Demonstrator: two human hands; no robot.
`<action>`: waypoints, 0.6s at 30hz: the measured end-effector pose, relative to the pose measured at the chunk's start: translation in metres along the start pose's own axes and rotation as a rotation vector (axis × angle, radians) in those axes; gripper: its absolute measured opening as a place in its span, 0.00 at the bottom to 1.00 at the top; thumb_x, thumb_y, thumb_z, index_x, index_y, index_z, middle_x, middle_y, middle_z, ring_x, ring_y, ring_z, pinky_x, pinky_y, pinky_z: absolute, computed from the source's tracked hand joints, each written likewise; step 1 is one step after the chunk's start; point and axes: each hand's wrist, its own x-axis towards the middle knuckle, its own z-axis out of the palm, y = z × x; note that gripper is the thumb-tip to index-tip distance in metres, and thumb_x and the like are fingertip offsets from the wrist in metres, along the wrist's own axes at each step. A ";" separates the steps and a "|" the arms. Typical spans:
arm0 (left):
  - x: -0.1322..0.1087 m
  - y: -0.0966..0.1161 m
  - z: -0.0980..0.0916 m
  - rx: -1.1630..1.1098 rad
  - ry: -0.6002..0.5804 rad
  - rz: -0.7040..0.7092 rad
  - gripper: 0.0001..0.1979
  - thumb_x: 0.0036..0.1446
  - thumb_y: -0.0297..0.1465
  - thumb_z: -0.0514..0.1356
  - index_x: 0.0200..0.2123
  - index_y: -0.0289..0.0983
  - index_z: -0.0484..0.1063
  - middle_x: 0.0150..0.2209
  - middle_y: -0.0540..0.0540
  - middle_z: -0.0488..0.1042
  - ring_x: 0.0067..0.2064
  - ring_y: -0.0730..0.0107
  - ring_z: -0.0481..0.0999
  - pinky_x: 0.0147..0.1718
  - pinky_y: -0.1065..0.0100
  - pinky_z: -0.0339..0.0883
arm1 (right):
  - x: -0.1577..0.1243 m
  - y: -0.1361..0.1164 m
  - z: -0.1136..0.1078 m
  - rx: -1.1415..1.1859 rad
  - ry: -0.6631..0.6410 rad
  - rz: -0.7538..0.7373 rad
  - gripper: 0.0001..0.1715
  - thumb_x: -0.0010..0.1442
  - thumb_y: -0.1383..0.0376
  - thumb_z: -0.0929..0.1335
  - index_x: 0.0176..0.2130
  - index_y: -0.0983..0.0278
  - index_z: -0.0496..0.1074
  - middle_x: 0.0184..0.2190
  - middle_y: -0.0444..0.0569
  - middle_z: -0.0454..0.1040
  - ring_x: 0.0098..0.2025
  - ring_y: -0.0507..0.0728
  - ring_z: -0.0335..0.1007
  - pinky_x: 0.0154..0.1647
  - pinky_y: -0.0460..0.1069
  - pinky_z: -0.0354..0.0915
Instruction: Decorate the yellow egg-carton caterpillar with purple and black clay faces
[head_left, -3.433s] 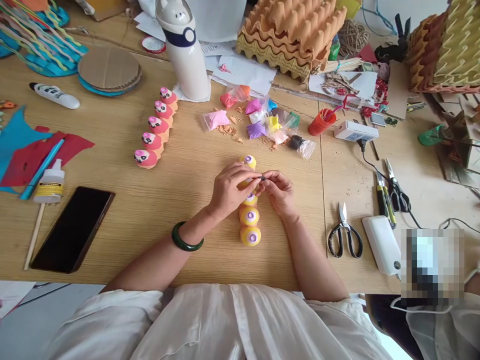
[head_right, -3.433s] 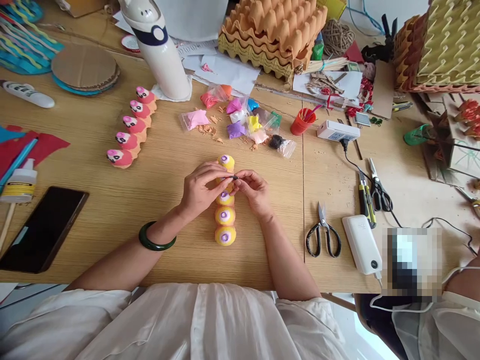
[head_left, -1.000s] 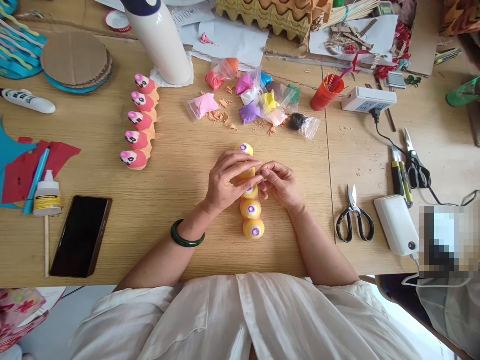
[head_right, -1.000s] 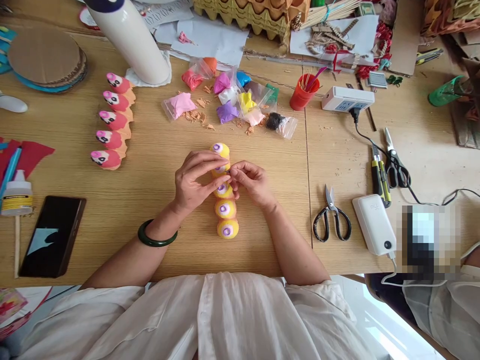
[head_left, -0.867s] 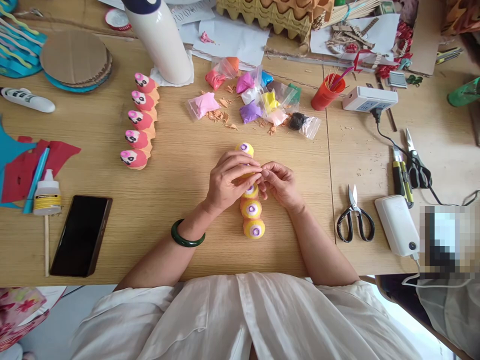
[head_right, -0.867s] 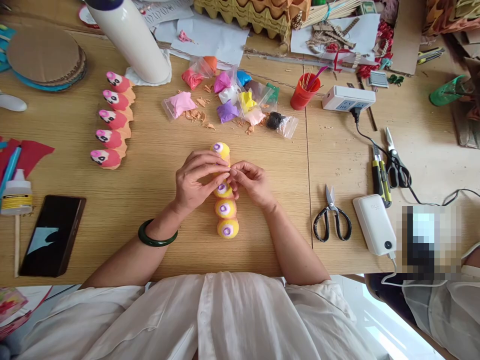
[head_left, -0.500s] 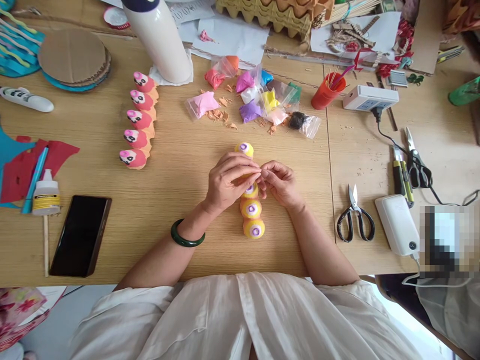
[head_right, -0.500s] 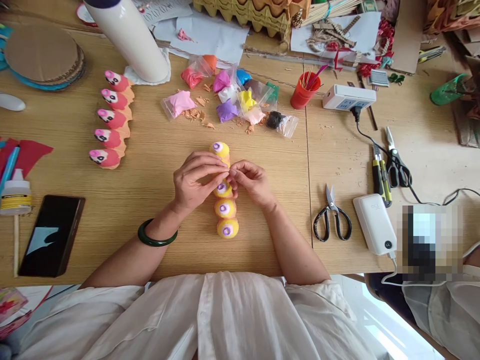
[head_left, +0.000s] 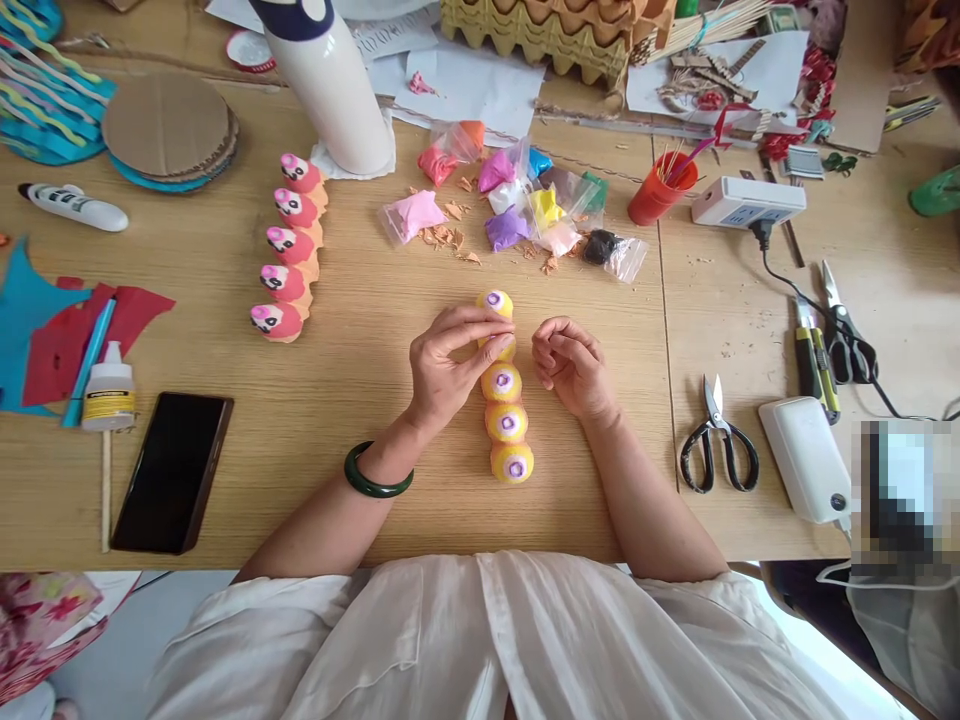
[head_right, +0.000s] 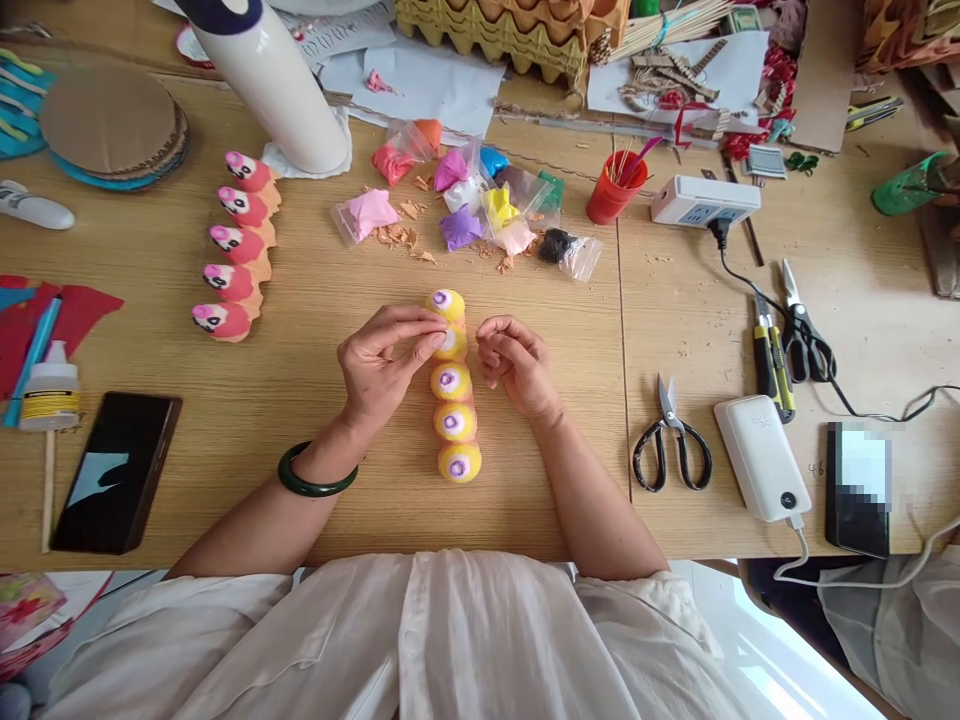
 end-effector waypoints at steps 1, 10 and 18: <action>0.001 0.001 0.000 0.025 -0.001 0.031 0.07 0.64 0.27 0.71 0.43 0.43 0.87 0.43 0.49 0.86 0.47 0.70 0.85 0.53 0.67 0.77 | -0.001 0.000 0.001 -0.014 -0.006 0.021 0.10 0.53 0.61 0.77 0.33 0.64 0.78 0.22 0.38 0.65 0.22 0.46 0.55 0.14 0.40 0.57; 0.000 0.017 0.005 -0.232 -0.005 -0.226 0.06 0.65 0.31 0.71 0.44 0.43 0.87 0.45 0.48 0.87 0.47 0.69 0.86 0.49 0.69 0.81 | -0.001 0.000 0.001 -0.061 0.000 0.039 0.17 0.53 0.54 0.79 0.34 0.63 0.77 0.22 0.38 0.64 0.22 0.47 0.53 0.15 0.41 0.51; -0.007 0.050 -0.001 -0.698 0.089 -0.878 0.14 0.52 0.35 0.79 0.42 0.40 0.88 0.43 0.44 0.88 0.44 0.62 0.90 0.42 0.69 0.84 | 0.001 0.002 0.003 -0.001 -0.020 0.014 0.16 0.52 0.56 0.80 0.33 0.64 0.78 0.23 0.39 0.67 0.22 0.46 0.55 0.15 0.41 0.52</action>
